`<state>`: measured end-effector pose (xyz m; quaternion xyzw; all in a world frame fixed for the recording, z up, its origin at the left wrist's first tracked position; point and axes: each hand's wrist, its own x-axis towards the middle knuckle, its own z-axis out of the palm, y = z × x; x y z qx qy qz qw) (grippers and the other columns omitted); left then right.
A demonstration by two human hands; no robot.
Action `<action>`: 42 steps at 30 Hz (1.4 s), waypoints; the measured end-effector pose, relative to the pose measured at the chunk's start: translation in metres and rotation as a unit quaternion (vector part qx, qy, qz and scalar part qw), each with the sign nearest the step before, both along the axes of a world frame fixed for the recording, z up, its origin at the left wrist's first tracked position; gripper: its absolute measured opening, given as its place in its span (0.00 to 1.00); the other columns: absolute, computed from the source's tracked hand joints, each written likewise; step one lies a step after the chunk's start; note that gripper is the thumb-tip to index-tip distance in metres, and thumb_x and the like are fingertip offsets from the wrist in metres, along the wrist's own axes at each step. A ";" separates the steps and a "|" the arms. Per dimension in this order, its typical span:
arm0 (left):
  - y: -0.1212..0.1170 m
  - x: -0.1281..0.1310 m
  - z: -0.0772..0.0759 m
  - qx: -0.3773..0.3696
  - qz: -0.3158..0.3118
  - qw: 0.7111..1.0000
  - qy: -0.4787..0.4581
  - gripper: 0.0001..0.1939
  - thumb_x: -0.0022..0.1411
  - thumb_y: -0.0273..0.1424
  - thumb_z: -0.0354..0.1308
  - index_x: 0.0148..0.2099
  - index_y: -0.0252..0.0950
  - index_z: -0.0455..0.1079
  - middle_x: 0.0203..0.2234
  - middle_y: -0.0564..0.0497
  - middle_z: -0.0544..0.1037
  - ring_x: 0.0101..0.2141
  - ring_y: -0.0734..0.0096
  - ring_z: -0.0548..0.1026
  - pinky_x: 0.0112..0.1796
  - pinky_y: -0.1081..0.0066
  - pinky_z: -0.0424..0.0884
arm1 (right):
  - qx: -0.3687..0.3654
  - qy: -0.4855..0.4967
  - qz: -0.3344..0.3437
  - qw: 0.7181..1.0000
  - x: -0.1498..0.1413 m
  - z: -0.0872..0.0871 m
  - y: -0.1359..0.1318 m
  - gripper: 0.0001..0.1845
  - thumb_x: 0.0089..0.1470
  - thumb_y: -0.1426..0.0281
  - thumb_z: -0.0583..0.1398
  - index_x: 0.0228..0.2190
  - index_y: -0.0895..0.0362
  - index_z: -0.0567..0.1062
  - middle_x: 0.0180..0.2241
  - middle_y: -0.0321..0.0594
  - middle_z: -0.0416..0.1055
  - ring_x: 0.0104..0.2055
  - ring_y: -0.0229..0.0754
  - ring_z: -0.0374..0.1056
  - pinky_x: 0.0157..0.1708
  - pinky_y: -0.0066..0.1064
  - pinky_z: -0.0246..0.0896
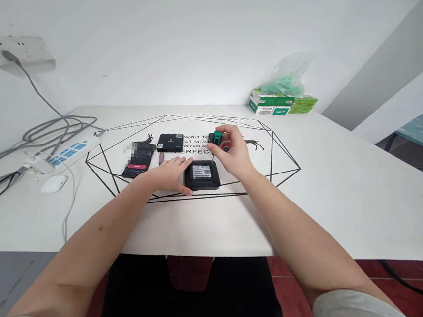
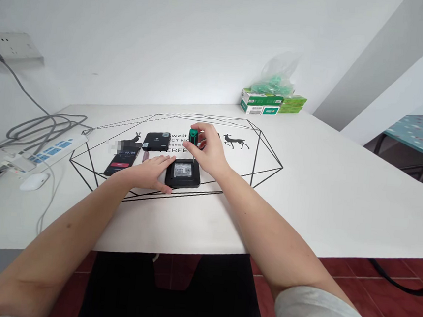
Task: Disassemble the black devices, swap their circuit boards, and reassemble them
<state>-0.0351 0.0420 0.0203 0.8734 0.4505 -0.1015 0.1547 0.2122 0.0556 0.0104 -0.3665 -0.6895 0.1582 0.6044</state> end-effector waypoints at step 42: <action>-0.012 0.016 0.004 0.015 -0.011 0.999 -0.033 0.60 0.58 0.63 0.63 0.81 0.41 0.46 0.76 0.39 0.57 0.73 0.32 0.55 0.67 0.45 0.58 | 0.033 -0.006 0.098 0.995 -0.032 0.005 -0.039 0.20 0.59 0.57 0.70 0.51 0.45 0.76 0.45 0.40 0.75 0.40 0.44 0.71 0.35 0.40 0.76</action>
